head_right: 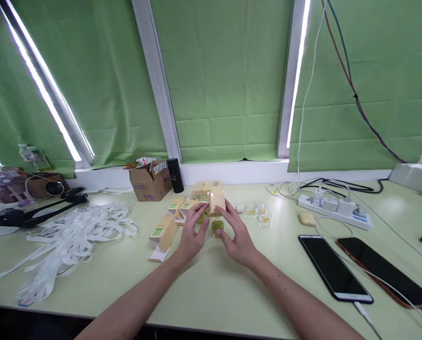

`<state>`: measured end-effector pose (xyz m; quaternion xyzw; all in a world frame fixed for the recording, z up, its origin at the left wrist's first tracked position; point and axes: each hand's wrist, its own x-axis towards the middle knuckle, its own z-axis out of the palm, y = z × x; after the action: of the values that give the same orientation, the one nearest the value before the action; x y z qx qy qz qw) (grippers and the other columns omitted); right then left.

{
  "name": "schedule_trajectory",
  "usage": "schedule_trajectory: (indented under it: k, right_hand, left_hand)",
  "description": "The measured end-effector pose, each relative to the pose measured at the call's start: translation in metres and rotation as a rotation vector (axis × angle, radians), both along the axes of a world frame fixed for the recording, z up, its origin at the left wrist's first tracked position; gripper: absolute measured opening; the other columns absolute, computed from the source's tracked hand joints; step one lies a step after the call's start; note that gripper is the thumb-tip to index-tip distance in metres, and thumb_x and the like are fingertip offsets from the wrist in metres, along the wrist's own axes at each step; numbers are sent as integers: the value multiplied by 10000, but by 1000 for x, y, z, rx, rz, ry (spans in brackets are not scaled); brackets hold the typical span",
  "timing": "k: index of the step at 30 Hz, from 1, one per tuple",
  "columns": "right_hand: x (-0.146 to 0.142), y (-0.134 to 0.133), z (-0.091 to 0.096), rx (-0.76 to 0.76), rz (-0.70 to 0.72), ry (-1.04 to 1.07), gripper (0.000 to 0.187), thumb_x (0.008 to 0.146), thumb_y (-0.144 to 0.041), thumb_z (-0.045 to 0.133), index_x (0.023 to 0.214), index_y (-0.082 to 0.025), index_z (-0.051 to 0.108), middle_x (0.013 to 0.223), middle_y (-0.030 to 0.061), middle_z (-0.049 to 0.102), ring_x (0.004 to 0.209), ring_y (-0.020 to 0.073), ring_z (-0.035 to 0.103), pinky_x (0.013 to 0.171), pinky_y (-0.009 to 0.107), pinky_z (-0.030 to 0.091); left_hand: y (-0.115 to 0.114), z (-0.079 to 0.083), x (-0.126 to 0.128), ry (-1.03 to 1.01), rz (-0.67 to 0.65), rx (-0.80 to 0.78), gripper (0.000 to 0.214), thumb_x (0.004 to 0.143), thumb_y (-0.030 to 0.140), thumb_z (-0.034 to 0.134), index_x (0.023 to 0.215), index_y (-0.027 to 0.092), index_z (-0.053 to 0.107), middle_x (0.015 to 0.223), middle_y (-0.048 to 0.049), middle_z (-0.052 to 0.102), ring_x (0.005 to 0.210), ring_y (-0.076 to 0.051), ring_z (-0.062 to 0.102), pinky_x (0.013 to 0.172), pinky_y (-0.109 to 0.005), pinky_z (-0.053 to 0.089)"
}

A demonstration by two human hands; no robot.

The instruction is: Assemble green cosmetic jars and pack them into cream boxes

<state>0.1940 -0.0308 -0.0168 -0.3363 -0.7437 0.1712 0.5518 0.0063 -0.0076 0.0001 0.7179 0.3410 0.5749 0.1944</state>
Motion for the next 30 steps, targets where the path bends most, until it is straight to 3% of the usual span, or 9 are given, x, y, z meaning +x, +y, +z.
schedule_trajectory:
  k: [4, 7, 10, 14, 17, 21, 25, 30]
  right_hand:
    - [-1, -6, 6, 109, 45, -77, 678, 991, -255, 584, 1611, -365, 332, 1723, 42, 244, 1591, 303, 235, 1249, 613, 323]
    - [-1, -9, 9, 180, 105, -168, 693, 982, -208, 564, 1617, -350, 326, 1712, 42, 275, 1589, 302, 244, 1251, 619, 323]
    - [-1, -10, 7, 249, 158, -240, 661, 968, -170, 558, 1588, -330, 395, 1667, 59, 378, 1563, 311, 316, 1247, 625, 336]
    - [-2, -3, -2, 311, 119, -273, 494, 962, -138, 531, 1426, -303, 577, 1454, 98, 619, 1445, 312, 502, 1198, 633, 408]
    - [0, 6, -10, 231, -14, -272, 393, 954, -157, 529, 1305, -299, 632, 1304, 115, 672, 1328, 321, 585, 1082, 598, 528]
    - [1, 15, -20, 86, -172, -309, 471, 922, -201, 589, 1388, -255, 543, 1380, 138, 619, 1311, 352, 565, 1058, 608, 531]
    - [0, 20, -28, 3, -184, -353, 526, 909, -200, 612, 1423, -226, 499, 1364, 153, 633, 1298, 355, 561, 1057, 582, 516]
    - [1, 25, -27, -122, -229, -409, 431, 902, -170, 614, 1328, -201, 556, 1307, 148, 664, 1240, 330, 583, 1042, 504, 497]
  left_hand:
    - [4, -1, -1, -134, -40, -86, 393, 978, 487, 614, 1277, 241, 677, 1327, -120, 642, 1288, -293, 575, 1118, -466, 440]
    - [9, -4, -1, -233, -104, -147, 499, 940, 523, 664, 1342, 235, 595, 1282, -123, 661, 1205, -280, 620, 1033, -427, 493]
    - [13, -8, -1, -302, -113, -175, 627, 890, 515, 734, 1401, 246, 489, 1229, -114, 668, 1129, -252, 646, 983, -397, 515]
    - [19, -9, -5, -353, -63, -244, 604, 868, 479, 762, 1344, 227, 489, 1221, -112, 672, 1089, -234, 654, 971, -392, 517]
    - [25, -9, -11, -388, 7, -284, 555, 833, 410, 789, 1282, 193, 545, 1260, -127, 661, 1123, -245, 649, 1004, -416, 511]
    - [34, -13, -18, -402, 95, -366, 533, 773, 255, 816, 1251, 193, 590, 1264, -125, 675, 1136, -250, 663, 1029, -449, 515]
    - [41, -19, -20, -357, 144, -384, 513, 711, 152, 831, 1186, 197, 641, 1201, -111, 711, 1111, -261, 681, 1049, -496, 509]
    - [42, -20, -20, -263, 162, -432, 544, 639, 69, 842, 1145, 189, 684, 1169, -106, 739, 1083, -273, 704, 1047, -489, 520]
